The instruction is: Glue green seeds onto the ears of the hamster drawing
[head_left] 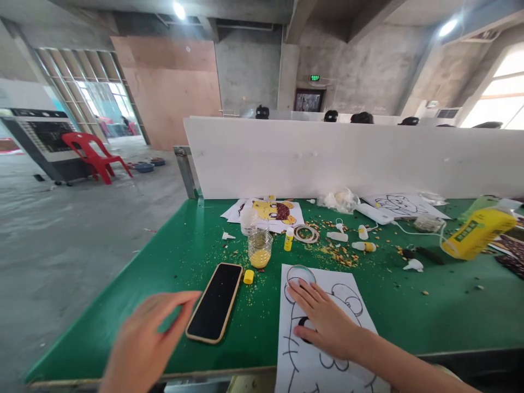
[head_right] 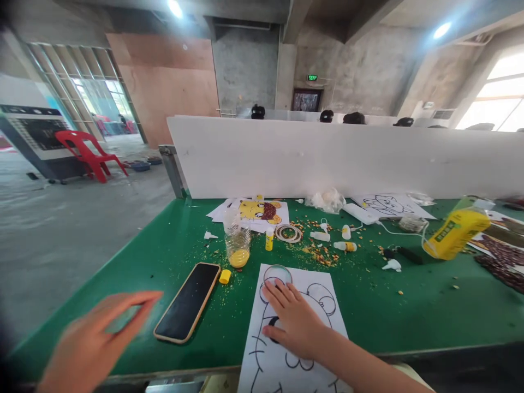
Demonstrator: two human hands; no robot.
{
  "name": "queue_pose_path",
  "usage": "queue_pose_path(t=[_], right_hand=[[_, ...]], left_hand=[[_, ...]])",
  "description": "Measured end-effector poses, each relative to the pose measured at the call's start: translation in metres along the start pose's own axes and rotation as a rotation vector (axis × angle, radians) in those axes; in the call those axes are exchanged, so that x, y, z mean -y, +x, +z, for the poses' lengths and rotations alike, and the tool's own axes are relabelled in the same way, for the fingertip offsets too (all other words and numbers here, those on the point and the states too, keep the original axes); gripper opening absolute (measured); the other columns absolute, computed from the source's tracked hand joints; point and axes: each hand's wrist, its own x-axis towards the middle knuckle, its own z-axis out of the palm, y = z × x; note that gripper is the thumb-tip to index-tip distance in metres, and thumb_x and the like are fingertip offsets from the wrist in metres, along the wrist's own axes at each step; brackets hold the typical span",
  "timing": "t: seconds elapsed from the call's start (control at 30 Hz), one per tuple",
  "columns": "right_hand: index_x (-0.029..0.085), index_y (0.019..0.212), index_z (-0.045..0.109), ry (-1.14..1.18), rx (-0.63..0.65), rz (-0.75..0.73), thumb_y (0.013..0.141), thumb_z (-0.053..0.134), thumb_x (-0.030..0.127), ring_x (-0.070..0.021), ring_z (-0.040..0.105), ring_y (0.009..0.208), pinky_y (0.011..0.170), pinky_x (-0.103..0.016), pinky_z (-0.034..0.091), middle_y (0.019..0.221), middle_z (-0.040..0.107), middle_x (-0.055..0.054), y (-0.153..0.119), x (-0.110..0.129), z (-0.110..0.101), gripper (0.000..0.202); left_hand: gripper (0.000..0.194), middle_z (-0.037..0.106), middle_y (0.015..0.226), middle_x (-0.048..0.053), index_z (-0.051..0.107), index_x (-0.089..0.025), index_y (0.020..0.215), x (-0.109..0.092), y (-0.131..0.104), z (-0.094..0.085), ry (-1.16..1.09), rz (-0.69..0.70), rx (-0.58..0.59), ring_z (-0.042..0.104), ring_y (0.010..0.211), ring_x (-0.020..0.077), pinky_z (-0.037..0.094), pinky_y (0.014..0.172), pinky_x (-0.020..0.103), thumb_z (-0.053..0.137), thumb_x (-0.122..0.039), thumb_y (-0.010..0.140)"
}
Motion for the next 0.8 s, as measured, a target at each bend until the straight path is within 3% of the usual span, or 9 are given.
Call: queue_pose_path(t=[0.07,0.17,0.23,0.33,0.47,0.57,0.63,0.7,0.8], right_hand=[[0.018,0.145,0.015,0.011,-0.016,-0.026,0.086,0.027,0.062,-0.0263,0.009,0.139,0.113,-0.047,0.012,0.151,0.011,-0.005,0.01,0.0,0.007,0.075],[0.017,0.145,0.017,-0.004,-0.037,-0.055,0.086,0.029,0.061,-0.0252,0.009,0.139,0.114,-0.046,0.01,0.151,0.012,-0.004,0.024,0.001,0.009,0.074],[0.014,0.144,0.02,-0.009,-0.053,-0.073,0.086,0.031,0.061,-0.0248,0.008,0.139,0.114,-0.046,0.008,0.151,0.015,-0.006,0.034,0.003,0.01,0.076],[0.01,0.142,0.024,0.011,-0.072,-0.121,0.084,0.035,0.061,-0.0247,0.009,0.139,0.114,-0.046,0.007,0.149,0.023,-0.011,0.045,0.007,0.01,0.078],[0.01,0.138,0.031,0.092,-0.162,-0.196,0.087,0.041,0.052,-0.0256,0.018,0.137,0.112,-0.044,0.017,0.146,0.028,-0.014,0.052,0.008,0.0,0.067],[0.015,0.115,0.05,0.172,-0.32,-0.173,0.085,0.05,0.035,-0.0252,0.043,0.118,0.1,-0.043,0.035,0.124,0.053,-0.012,0.062,0.005,-0.013,0.036],[0.018,0.099,0.053,0.244,-0.417,-0.154,0.084,0.051,0.024,-0.0211,0.052,0.1,0.088,-0.04,0.042,0.103,0.06,-0.007,0.071,0.003,-0.019,0.016],[0.019,0.092,0.051,0.389,-0.472,-0.114,0.084,0.051,0.021,-0.0176,0.054,0.088,0.079,-0.035,0.045,0.093,0.059,-0.004,0.077,0.002,-0.024,0.009],[0.021,0.09,0.05,0.7,-0.427,-0.041,0.086,0.048,0.023,-0.0132,0.055,0.077,0.068,-0.028,0.047,0.085,0.058,-0.001,0.074,0.001,-0.025,0.005]], left_hand=[[0.021,0.067,0.096,0.0,0.06,-0.025,0.102,-0.02,0.018,0.03,-0.08,0.092,0.2,0.062,0.086,0.0152,0.05,0.075,0.026,0.043,-0.027,0.088],[0.038,0.061,0.113,0.003,0.056,-0.022,0.11,-0.054,0.037,0.08,-0.104,0.223,0.482,0.056,0.102,0.0165,0.045,0.09,0.031,0.038,-0.007,0.08],[0.041,0.059,0.115,0.006,0.056,-0.018,0.111,-0.067,0.047,0.108,-0.081,0.284,0.581,0.053,0.106,0.0199,0.042,0.093,0.037,0.038,-0.004,0.077],[0.037,0.06,0.109,0.01,0.056,-0.014,0.107,-0.064,0.059,0.137,-0.051,0.293,0.624,0.051,0.106,0.0236,0.041,0.092,0.041,0.039,-0.003,0.075],[0.033,0.061,0.099,0.007,0.057,-0.015,0.095,-0.039,0.069,0.153,-0.311,0.201,0.524,0.054,0.098,0.0193,0.043,0.088,0.034,0.037,-0.001,0.073],[0.036,0.062,0.097,0.004,0.057,-0.017,0.098,-0.026,0.07,0.156,-0.592,0.064,0.436,0.057,0.094,0.016,0.044,0.086,0.03,0.038,0.0,0.073],[0.03,0.063,0.096,0.004,0.056,-0.017,0.101,-0.025,0.07,0.156,-0.73,-0.047,0.41,0.059,0.09,0.0151,0.045,0.083,0.028,0.041,-0.004,0.078],[0.019,0.063,0.094,0.004,0.056,-0.016,0.1,-0.028,0.07,0.155,-0.822,-0.121,0.43,0.059,0.086,0.0143,0.046,0.08,0.026,0.045,-0.014,0.084],[0.016,0.063,0.085,0.002,0.059,-0.017,0.094,-0.035,0.071,0.153,-0.853,-0.162,0.482,0.058,0.078,0.0128,0.045,0.071,0.023,0.048,-0.027,0.088]])
